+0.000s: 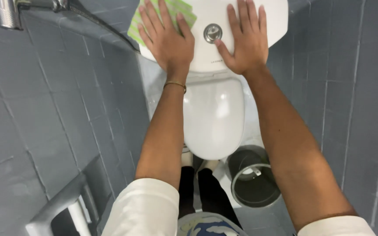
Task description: Wiping down the bathroom walls and the exterior of a toilet with a cloth.
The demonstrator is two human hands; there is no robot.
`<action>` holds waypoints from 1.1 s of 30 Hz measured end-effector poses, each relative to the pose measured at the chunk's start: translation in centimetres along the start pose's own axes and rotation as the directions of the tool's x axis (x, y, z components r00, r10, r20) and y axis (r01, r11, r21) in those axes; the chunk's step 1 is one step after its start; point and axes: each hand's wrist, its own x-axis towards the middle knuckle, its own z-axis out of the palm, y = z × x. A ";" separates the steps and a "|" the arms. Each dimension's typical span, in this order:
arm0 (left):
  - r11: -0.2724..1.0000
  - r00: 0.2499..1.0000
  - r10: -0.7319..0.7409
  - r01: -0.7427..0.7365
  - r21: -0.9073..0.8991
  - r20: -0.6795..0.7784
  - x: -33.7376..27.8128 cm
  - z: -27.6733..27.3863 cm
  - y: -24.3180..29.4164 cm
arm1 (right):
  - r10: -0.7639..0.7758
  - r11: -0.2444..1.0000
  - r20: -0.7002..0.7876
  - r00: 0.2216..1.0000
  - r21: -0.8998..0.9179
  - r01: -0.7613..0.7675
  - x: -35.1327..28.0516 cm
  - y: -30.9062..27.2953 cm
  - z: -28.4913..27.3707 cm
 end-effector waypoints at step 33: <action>0.554 0.576 0.813 -0.721 -0.415 0.084 -1.7 -3.7 -2.4 | 0.109 0.993 -0.101 0.989 0.066 -0.102 0.3 -0.6 0.1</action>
